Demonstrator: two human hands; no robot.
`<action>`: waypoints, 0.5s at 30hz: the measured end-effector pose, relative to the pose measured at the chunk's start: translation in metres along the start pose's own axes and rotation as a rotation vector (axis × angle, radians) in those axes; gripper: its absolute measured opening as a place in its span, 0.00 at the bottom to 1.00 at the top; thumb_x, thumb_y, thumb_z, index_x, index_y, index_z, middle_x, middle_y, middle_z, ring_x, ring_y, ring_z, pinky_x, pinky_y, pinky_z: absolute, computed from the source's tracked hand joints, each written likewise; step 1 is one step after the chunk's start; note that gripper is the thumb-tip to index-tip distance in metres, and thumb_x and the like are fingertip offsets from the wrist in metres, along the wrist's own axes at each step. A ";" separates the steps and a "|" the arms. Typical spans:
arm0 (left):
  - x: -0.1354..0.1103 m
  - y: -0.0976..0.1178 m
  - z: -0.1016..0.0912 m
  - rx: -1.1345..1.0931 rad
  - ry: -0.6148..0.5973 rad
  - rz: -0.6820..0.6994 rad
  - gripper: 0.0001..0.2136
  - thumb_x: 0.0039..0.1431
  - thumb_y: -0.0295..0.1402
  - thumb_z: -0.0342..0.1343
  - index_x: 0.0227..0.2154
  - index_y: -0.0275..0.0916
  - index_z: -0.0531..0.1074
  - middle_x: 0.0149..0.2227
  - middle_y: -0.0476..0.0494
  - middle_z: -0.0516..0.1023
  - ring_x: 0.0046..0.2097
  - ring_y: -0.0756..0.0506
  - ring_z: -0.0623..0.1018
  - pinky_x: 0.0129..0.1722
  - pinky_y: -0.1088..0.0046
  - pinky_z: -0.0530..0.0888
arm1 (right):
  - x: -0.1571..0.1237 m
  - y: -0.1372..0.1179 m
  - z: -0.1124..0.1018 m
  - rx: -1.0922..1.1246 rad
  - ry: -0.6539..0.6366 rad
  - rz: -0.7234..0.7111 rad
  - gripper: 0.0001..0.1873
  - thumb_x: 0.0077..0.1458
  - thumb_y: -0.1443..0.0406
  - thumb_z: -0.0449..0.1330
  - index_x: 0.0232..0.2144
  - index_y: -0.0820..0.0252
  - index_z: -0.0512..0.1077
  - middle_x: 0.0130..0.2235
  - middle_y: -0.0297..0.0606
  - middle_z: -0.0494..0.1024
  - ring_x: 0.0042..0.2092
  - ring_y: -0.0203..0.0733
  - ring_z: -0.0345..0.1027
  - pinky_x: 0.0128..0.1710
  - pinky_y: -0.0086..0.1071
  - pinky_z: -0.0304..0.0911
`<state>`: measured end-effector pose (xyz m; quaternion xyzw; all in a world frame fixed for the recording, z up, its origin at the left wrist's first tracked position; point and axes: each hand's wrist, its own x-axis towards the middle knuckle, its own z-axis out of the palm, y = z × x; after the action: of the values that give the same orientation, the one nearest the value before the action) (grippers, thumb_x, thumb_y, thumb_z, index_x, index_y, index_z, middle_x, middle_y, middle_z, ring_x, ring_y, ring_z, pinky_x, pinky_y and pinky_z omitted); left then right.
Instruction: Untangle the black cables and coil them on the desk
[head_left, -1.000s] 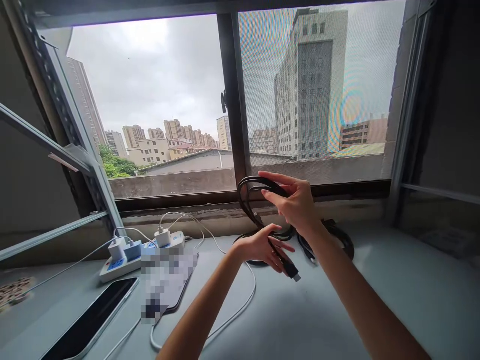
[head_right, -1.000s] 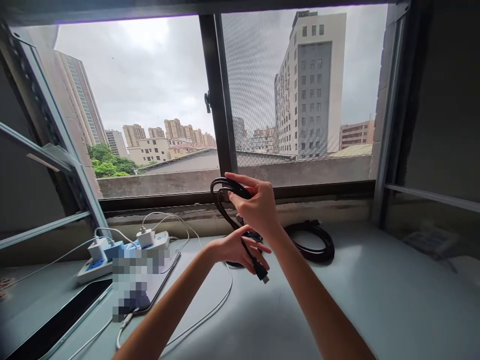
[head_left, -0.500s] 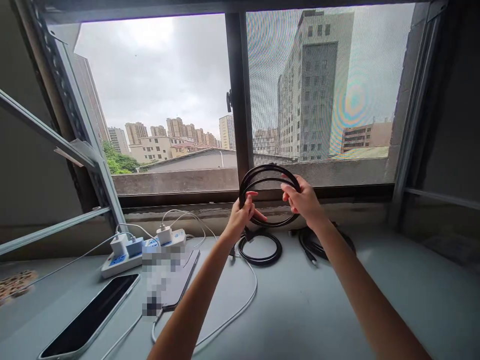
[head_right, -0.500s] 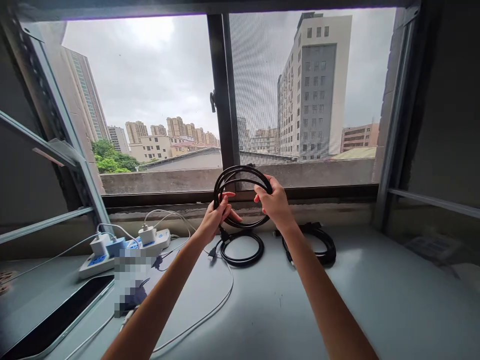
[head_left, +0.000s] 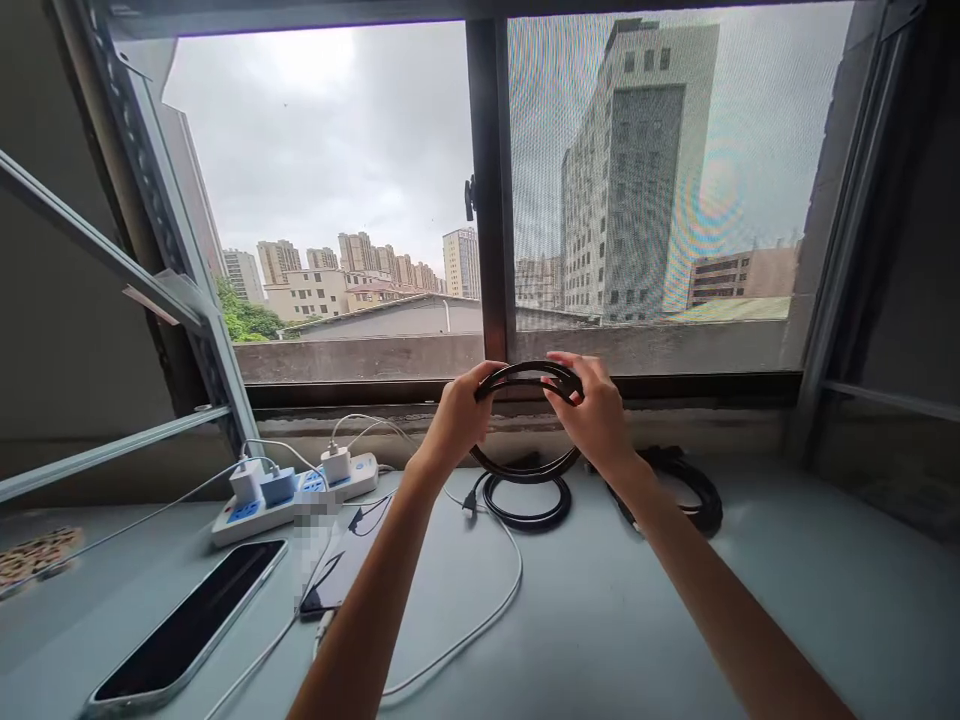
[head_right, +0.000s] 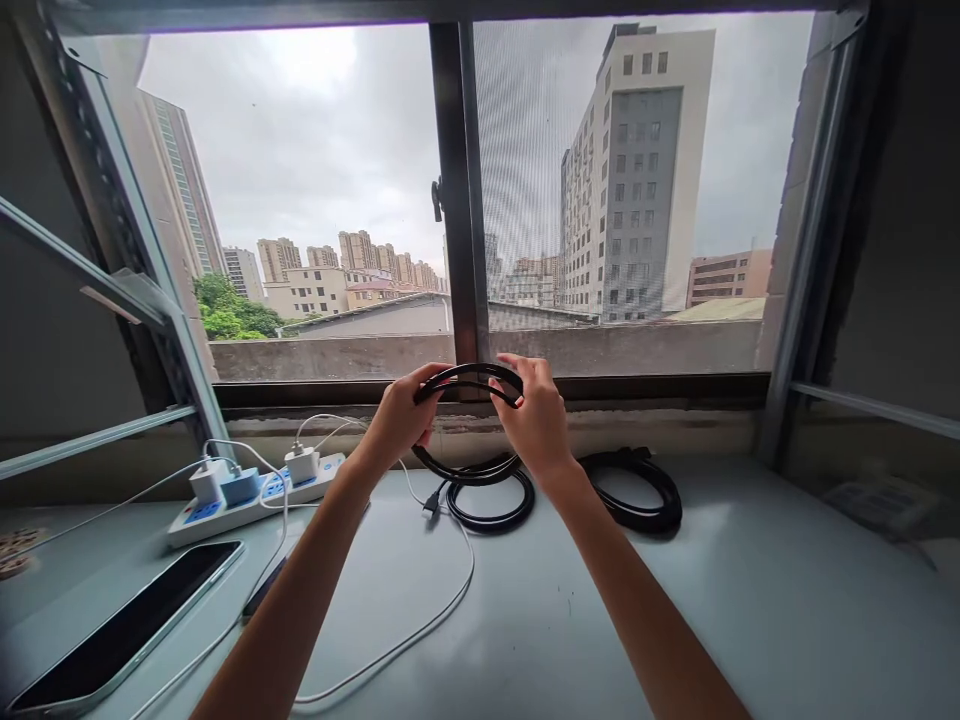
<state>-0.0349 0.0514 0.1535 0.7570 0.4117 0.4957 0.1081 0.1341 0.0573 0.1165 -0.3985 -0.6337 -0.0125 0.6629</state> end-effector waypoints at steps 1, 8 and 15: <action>0.000 0.002 -0.001 -0.017 0.027 0.011 0.14 0.54 0.24 0.50 0.40 0.37 0.76 0.10 0.59 0.60 0.11 0.55 0.60 0.13 0.82 0.58 | 0.000 0.000 0.001 -0.003 -0.023 -0.008 0.16 0.53 0.62 0.57 0.44 0.60 0.72 0.41 0.44 0.74 0.35 0.41 0.70 0.31 0.34 0.68; 0.002 0.007 -0.008 -0.292 0.095 -0.008 0.10 0.44 0.27 0.62 0.33 0.36 0.80 0.21 0.52 0.75 0.16 0.57 0.58 0.14 0.81 0.56 | -0.006 -0.005 0.006 -0.256 -0.124 0.017 0.17 0.56 0.62 0.54 0.46 0.62 0.72 0.39 0.47 0.77 0.31 0.42 0.70 0.33 0.36 0.64; 0.000 0.020 -0.012 -0.454 0.071 -0.128 0.12 0.37 0.36 0.69 0.21 0.37 0.72 0.17 0.55 0.64 0.17 0.58 0.56 0.13 0.80 0.51 | 0.002 -0.013 -0.008 -0.117 -0.037 0.026 0.10 0.52 0.59 0.59 0.30 0.60 0.73 0.24 0.36 0.75 0.25 0.38 0.67 0.29 0.31 0.60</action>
<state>-0.0345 0.0364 0.1705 0.6677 0.3402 0.5942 0.2922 0.1348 0.0453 0.1262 -0.4449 -0.6389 -0.0335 0.6267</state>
